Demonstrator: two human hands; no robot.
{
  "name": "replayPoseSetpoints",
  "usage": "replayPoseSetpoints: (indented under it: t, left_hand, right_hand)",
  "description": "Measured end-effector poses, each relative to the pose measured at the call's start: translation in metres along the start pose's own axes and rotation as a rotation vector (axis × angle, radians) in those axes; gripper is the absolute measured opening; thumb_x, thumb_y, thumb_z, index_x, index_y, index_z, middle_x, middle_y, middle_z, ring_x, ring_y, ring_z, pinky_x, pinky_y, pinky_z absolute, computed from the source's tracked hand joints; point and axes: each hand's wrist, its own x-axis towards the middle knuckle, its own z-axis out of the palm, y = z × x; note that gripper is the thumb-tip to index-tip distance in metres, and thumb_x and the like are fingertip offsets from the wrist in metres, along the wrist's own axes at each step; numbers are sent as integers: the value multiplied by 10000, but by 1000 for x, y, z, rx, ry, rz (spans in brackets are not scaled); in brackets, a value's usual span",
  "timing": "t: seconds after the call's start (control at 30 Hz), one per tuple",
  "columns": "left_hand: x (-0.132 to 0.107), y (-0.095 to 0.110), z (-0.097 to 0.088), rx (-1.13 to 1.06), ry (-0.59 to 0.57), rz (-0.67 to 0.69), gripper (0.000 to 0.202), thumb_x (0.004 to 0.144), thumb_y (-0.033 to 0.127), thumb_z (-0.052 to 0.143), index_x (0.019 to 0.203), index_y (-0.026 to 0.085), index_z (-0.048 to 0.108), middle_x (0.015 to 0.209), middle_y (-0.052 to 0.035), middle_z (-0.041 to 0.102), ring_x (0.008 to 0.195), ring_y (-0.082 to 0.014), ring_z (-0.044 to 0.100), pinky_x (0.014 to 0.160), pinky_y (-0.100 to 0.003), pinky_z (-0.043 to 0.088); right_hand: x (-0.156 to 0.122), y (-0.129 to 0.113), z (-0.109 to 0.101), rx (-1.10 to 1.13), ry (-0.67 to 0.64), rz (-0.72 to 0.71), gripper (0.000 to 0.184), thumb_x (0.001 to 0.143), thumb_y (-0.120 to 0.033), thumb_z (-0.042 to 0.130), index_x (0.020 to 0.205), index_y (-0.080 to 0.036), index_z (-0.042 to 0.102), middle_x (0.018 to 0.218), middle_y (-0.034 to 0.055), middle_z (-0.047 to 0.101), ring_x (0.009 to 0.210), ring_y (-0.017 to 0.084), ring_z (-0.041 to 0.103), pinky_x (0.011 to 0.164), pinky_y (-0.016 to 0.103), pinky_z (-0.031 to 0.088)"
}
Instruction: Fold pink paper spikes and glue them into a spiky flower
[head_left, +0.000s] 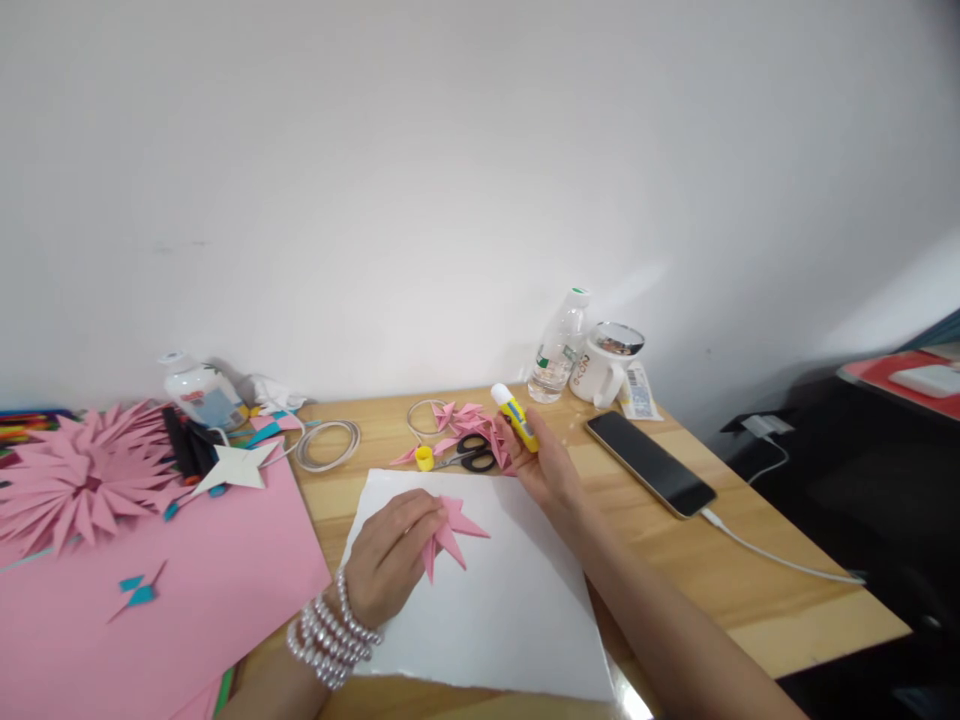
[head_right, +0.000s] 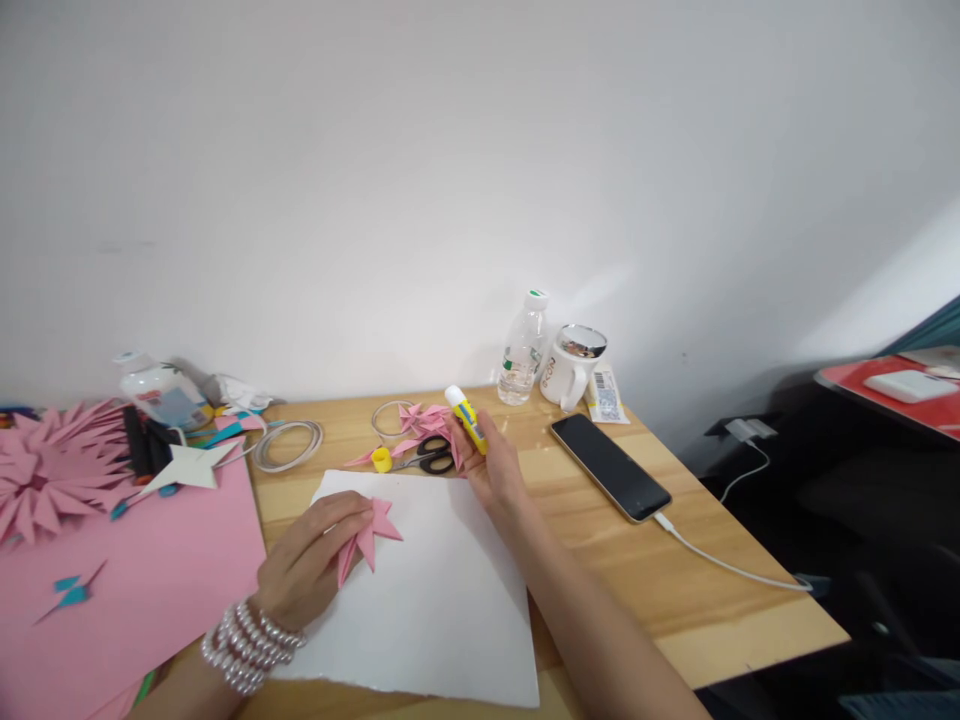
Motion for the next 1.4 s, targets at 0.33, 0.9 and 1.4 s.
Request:
replayPoseSetpoints:
  t: [0.33,0.9,1.4]
  left_hand:
    - [2,-4,8,39,168,-432,165,703,66,600,818,185,603,775,-26,633,712,-126,600,649,-221,502]
    - [9,-16,12,-297,257,-1132,122,643,270,665,637,160,614,590,7,607,551,-120,547,524,-215,441]
    - [14,-17,13,-941,143,-1352,185,628,232,680,516,128,574,541,-10,572,543,-102,506,539,-221,406]
  right_hand:
    - [0,-10,-5,-527,-70,-357,301,605,-303,679,870,-218,564,752,-32,569,561,81,504,518,208,433]
    - [-11,-5,-4,-2168,83,-236,194,734,-294,548,890,-219,637,795,84,662,775,248,605,585,271,354]
    - [-34,11,13,-616,-379,4,209,654,-337,663,624,-165,548,659,7,530,653,121,501,487,193,359]
